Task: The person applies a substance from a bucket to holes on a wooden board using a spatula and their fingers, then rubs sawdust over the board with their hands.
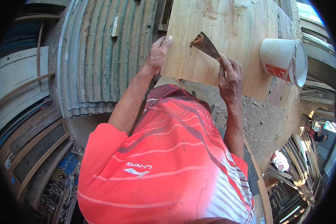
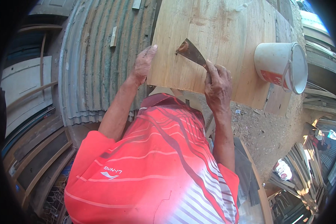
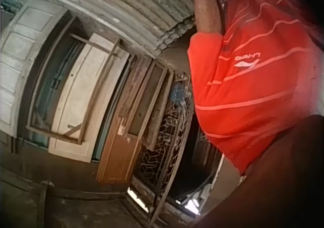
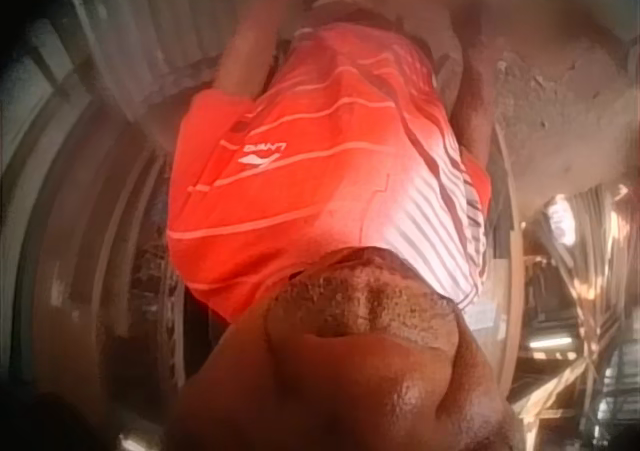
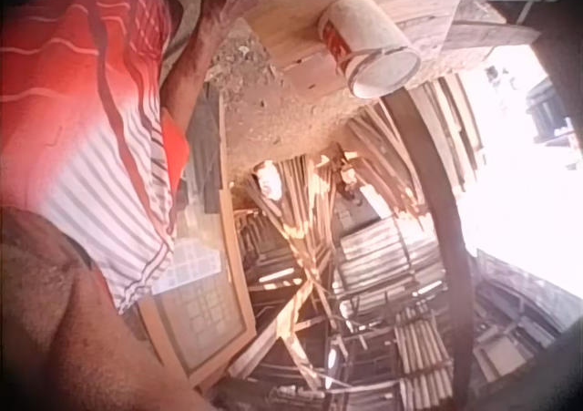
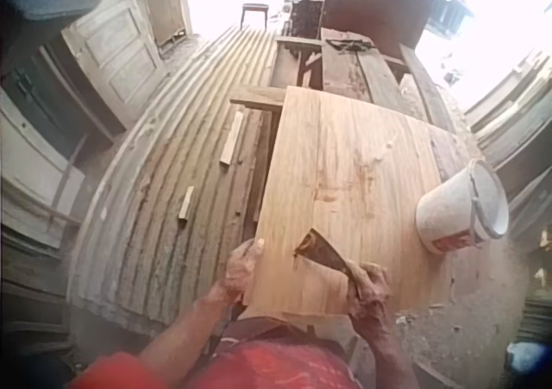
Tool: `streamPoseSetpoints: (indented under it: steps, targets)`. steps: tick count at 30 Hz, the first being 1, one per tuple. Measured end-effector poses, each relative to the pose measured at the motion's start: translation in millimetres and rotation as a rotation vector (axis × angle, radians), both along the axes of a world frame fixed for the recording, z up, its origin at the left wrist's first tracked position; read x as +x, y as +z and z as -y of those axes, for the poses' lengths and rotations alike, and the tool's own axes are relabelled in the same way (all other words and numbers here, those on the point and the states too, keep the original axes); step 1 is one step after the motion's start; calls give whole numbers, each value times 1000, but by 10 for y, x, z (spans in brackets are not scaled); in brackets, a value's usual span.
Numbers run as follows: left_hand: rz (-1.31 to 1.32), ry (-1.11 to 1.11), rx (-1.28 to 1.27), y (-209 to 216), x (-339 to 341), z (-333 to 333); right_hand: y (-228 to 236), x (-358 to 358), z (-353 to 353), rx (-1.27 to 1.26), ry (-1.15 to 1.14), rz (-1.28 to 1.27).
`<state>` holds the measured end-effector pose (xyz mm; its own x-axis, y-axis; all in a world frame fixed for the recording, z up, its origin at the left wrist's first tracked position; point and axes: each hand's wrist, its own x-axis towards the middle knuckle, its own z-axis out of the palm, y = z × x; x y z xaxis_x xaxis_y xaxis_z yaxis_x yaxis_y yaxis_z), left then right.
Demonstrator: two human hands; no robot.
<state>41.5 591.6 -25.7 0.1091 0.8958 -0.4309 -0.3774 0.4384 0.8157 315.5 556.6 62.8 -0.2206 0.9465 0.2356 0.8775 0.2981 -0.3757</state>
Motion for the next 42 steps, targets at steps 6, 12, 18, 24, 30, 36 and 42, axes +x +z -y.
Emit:
streamPoseSetpoints:
  steps: [6,12,18,24,30,36,42]
  targets:
    - [-356,67,211,-167,18,-7,20,-49,68,57,-7,61]
    - [-944,98,531,100,114,-45,35,-68,100,71,-20,84]
    - [-952,36,539,194,211,-194,38,-120,139,118,-22,91]
    - [-1018,-13,524,171,240,-236,-22,-75,190,150,-130,18]
    - [-1038,-70,499,219,240,-224,-291,120,182,96,-205,-17]
    - [-900,-71,442,324,223,-248,-302,-324,121,116,-76,95]
    - [-822,-36,482,262,222,-263,-337,-836,65,-31,31,139]
